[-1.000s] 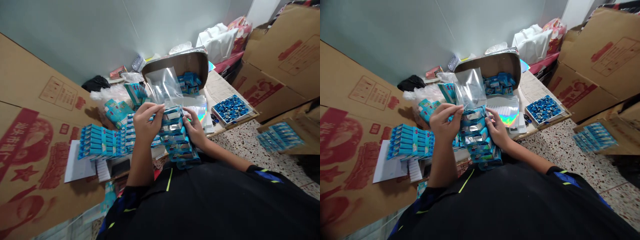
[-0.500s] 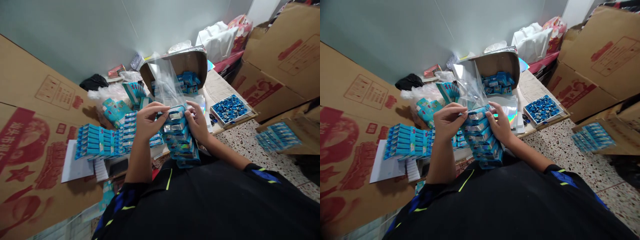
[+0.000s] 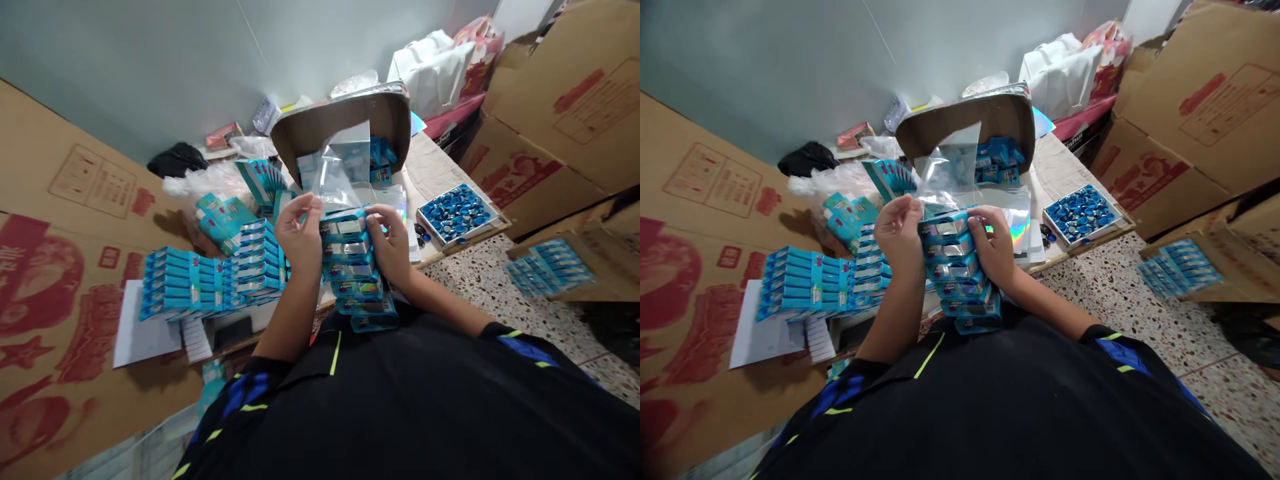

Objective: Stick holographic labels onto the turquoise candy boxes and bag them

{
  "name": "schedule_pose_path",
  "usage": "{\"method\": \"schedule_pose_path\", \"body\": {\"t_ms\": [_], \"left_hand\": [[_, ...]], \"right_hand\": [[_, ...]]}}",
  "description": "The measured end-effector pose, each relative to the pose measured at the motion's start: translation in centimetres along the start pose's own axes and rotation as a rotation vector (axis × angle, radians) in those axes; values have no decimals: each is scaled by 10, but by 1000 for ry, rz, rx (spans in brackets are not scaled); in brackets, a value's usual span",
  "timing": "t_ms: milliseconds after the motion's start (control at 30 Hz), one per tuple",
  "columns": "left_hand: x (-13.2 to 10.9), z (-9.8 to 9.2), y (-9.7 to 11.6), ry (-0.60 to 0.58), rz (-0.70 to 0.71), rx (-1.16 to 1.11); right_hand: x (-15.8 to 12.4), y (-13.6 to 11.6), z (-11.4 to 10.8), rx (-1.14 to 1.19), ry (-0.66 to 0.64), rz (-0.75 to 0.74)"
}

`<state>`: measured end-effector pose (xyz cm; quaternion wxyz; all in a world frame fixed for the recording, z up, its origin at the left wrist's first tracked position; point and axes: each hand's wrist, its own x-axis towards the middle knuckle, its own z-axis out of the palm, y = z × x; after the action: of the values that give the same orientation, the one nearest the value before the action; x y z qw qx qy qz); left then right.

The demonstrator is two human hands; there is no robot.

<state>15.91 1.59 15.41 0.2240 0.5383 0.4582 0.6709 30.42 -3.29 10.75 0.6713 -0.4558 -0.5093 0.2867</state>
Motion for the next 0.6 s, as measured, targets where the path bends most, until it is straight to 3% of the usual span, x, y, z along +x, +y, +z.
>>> {"method": "schedule_pose_path", "body": {"t_ms": [133,367,500,600], "left_hand": [[3,0,19,-97,141,76],[16,3,59,-356,476,451],[24,5,70,-431,619,510],[26,-1,70,-594,819,506]], "right_hand": [[1,-3,0,32,-1,16],[1,-9,0,41,-1,39],[2,-7,1,39,-39,61],[8,-1,0,74,-59,163]]}}
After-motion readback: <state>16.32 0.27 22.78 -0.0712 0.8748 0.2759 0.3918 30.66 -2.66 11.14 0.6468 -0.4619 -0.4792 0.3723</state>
